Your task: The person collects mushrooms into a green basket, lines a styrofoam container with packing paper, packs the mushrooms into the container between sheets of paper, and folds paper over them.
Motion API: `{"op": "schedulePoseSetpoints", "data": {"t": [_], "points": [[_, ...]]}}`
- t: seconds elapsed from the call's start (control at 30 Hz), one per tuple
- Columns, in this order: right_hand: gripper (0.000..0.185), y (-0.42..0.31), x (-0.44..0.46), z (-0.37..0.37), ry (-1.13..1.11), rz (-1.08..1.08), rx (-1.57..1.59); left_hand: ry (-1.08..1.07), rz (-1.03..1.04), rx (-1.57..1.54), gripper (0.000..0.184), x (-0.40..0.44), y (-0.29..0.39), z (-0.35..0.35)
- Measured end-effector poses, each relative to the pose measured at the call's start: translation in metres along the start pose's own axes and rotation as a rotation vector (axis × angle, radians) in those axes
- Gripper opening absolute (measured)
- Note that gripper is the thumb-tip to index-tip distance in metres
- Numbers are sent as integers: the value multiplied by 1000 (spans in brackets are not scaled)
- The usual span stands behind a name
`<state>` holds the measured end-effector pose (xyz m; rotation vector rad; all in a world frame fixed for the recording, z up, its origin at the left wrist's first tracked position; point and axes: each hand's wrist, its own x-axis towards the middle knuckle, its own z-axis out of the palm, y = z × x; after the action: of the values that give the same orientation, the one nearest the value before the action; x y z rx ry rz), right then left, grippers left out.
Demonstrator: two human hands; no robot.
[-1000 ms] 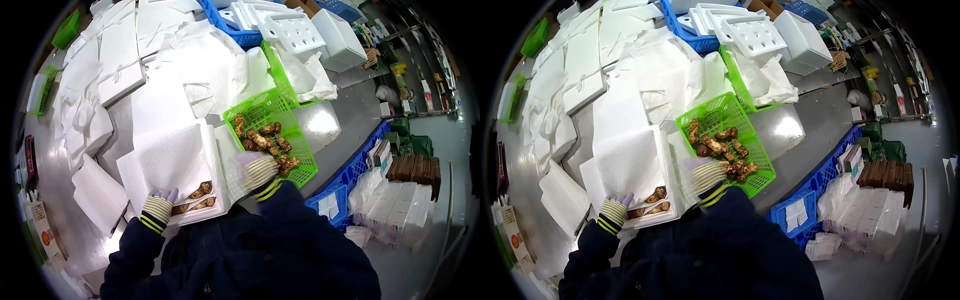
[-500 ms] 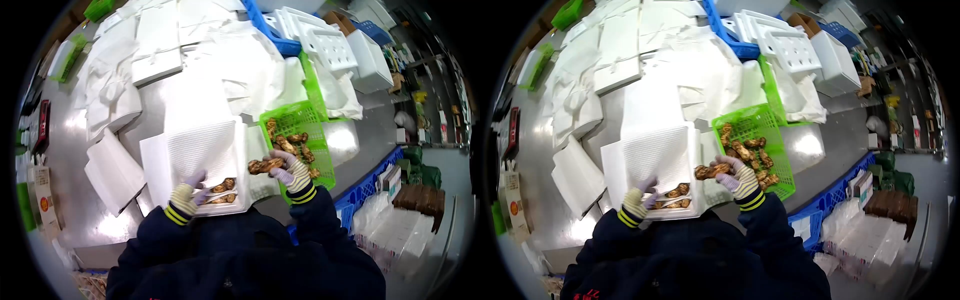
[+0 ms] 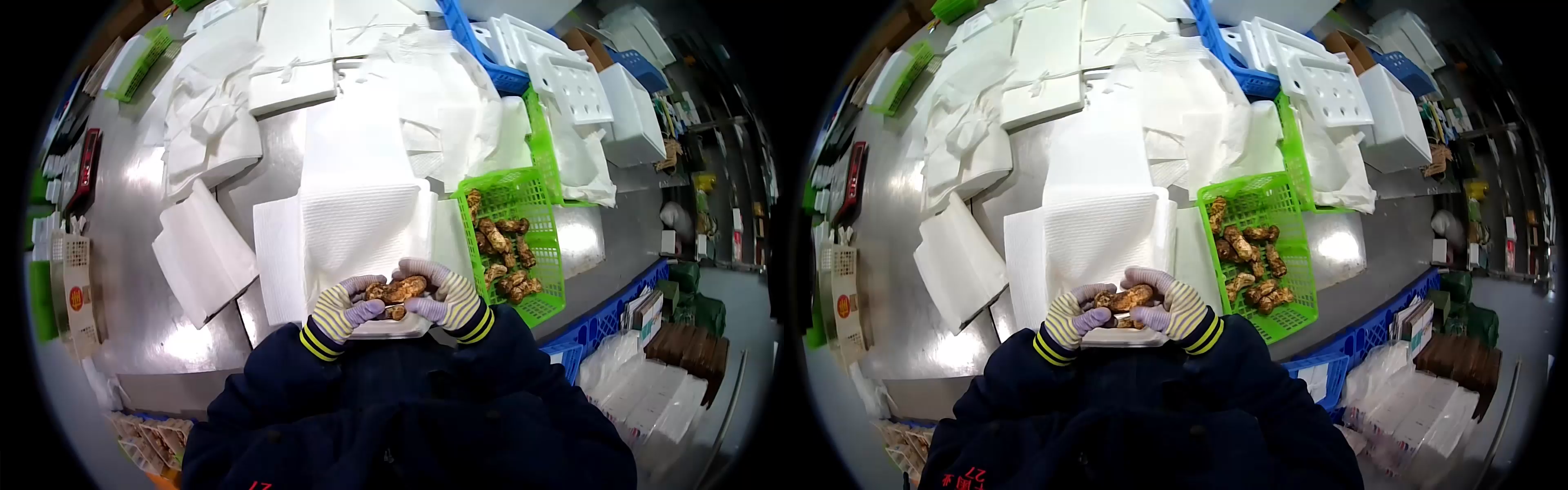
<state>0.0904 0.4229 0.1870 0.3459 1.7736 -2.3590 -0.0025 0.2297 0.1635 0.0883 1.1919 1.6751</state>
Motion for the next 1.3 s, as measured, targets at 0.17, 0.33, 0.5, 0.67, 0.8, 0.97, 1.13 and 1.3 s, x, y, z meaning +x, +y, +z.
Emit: {"op": "schedulePoseSetpoints", "data": {"t": [0.17, 0.33, 0.5, 0.67, 0.8, 0.97, 1.13, 1.3], "points": [[54, -11, 28, 9, -198, -576, -1109, 104, -99, -152, 55, -22, 0, -9], [39, 0, 53, 47, -411, -479, -982, 261, -118, -206, 64, -61, -9, -33], [33, 25, 52, 110, -489, 128, -341, 461, 106, -339, 68, -119, -33, -63], [35, 36, 46, 184, -504, 541, -193, 480, 507, -406, 64, -169, -55, -84], [41, 70, 36, 261, -542, 569, -194, 556, 626, -414, 50, -226, -78, -118], [46, 104, 20, 378, -530, 816, -33, 657, 633, -577, 47, -336, -105, -176], [35, 140, 6, 497, -771, 789, -289, 811, 829, -589, 55, -440, -131, -215], [27, 165, -6, 589, -803, 1180, 1, 841, 1143, -609, 63, -516, -171, -237]]}}
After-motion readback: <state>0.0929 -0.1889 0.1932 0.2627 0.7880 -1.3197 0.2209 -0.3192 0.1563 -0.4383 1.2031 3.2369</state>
